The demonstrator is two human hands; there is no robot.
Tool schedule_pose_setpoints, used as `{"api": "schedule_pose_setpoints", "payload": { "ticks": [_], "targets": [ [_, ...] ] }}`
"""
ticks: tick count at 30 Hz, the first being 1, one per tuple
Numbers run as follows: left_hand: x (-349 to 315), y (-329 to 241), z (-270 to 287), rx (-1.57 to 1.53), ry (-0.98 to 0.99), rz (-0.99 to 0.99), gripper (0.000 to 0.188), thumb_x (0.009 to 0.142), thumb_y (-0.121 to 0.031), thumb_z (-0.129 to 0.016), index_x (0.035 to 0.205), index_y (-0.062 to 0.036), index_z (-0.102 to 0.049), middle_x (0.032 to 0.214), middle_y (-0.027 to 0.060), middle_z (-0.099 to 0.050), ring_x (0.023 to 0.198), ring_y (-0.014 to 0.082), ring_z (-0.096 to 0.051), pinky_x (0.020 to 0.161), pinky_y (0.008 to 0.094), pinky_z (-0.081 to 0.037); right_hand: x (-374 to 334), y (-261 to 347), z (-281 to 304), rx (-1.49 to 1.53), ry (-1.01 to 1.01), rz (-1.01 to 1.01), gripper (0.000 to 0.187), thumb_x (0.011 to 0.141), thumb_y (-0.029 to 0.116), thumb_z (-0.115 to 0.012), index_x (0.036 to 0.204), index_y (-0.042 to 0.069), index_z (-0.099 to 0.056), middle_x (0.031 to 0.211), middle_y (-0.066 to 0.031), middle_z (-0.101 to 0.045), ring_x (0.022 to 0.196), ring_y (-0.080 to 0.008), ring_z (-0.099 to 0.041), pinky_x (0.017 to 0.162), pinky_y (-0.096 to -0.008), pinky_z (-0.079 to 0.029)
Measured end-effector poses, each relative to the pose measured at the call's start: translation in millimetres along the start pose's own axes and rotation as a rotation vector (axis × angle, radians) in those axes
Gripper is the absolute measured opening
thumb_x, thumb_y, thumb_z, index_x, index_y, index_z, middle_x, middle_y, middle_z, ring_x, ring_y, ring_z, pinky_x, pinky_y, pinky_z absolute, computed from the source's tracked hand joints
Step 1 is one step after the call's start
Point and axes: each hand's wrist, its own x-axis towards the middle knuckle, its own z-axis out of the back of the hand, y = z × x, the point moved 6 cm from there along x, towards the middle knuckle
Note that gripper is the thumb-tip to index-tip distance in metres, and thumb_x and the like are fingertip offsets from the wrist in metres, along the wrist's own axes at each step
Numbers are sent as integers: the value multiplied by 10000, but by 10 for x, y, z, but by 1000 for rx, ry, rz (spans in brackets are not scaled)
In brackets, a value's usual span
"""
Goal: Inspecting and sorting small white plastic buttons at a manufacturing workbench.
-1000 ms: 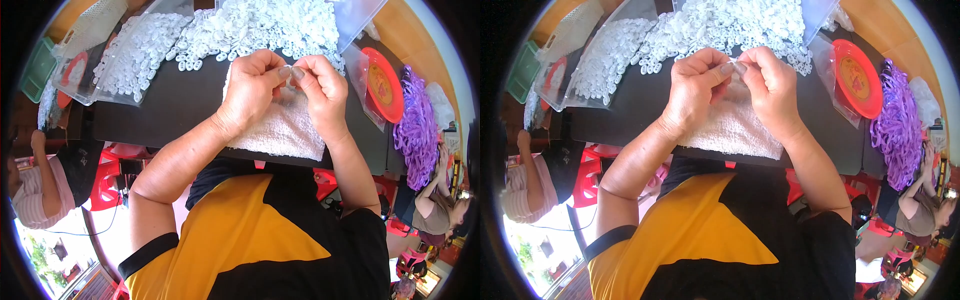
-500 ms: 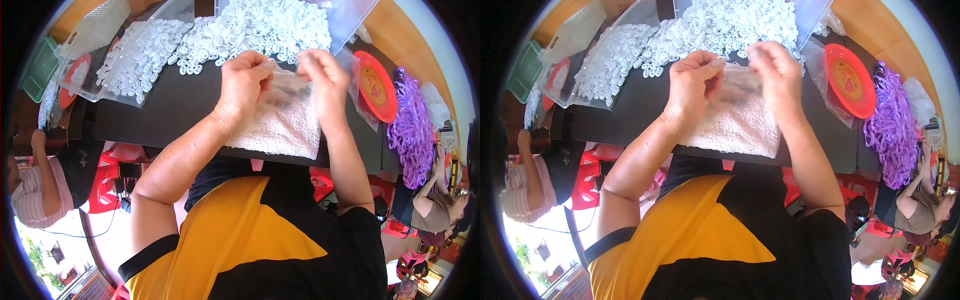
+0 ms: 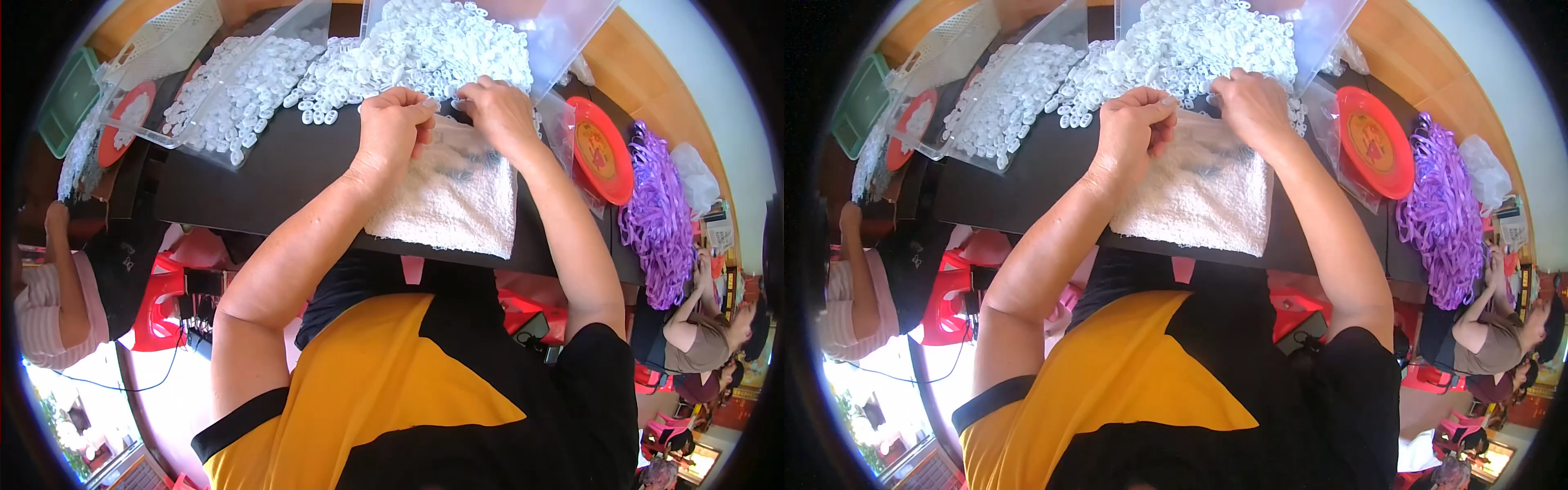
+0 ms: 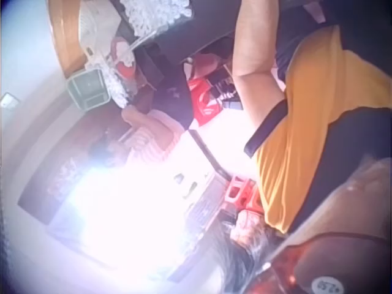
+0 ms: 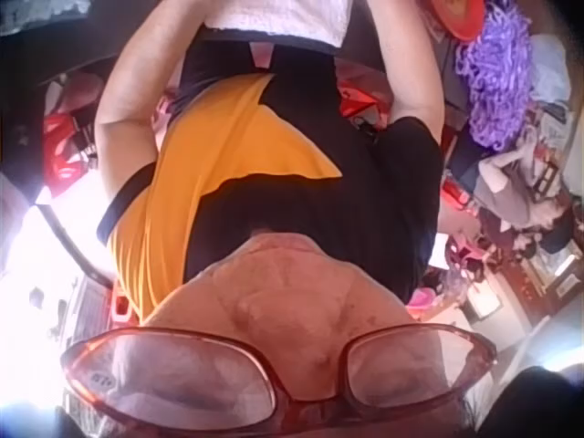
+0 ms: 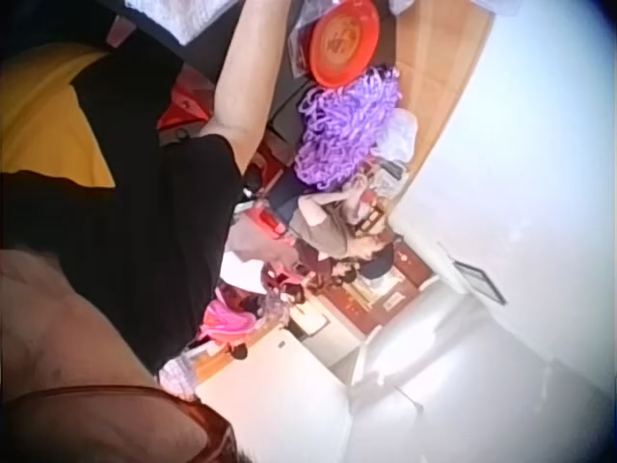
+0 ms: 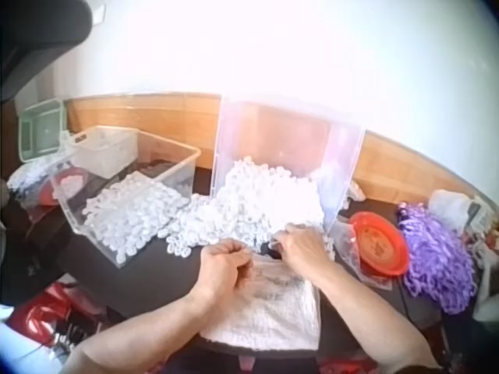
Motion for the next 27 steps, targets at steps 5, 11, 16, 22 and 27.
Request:
{"api": "schedule_pose_setpoints", "payload": {
  "ticks": [5,11,16,22,27],
  "targets": [
    [-8,0,-13,14,4,17,93,866,-93,-651,824,-15,-622,670,26,-583,522,99,-510,442,235,-360,70,-1,-121,-21,99,1,69,788,135,-667,838,101,-700,838,-104,-644,822,-306,-641,693,-449,-488],
    [-5,-9,-21,-3,25,17,94,865,-95,-654,824,-18,-620,663,21,-576,518,100,-507,448,242,-355,93,15,-131,40,120,12,75,769,82,-659,842,97,-666,826,-75,-641,800,-304,-639,679,-435,-492],
    [-11,-5,-24,-6,17,14,90,865,-88,-651,833,-11,-618,667,28,-576,515,103,-503,446,243,-352,66,41,-144,-13,91,54,119,761,44,-651,867,98,-658,850,-59,-659,788,-300,-640,677,-418,-504],
    [6,6,-17,-30,10,25,85,864,-78,-647,843,-1,-617,673,35,-579,520,109,-508,444,242,-349,39,-87,-94,109,39,-40,191,750,1,-635,910,98,-677,925,-66,-684,842,-297,-653,709,-402,-517],
    [-9,-18,-15,-23,3,29,80,865,-74,-643,851,2,-620,675,37,-579,526,111,-512,444,240,-349,50,-100,-48,152,38,-41,225,746,-2,-629,919,129,-690,912,-69,-677,833,-288,-654,695,-405,-511]
  ]
}}
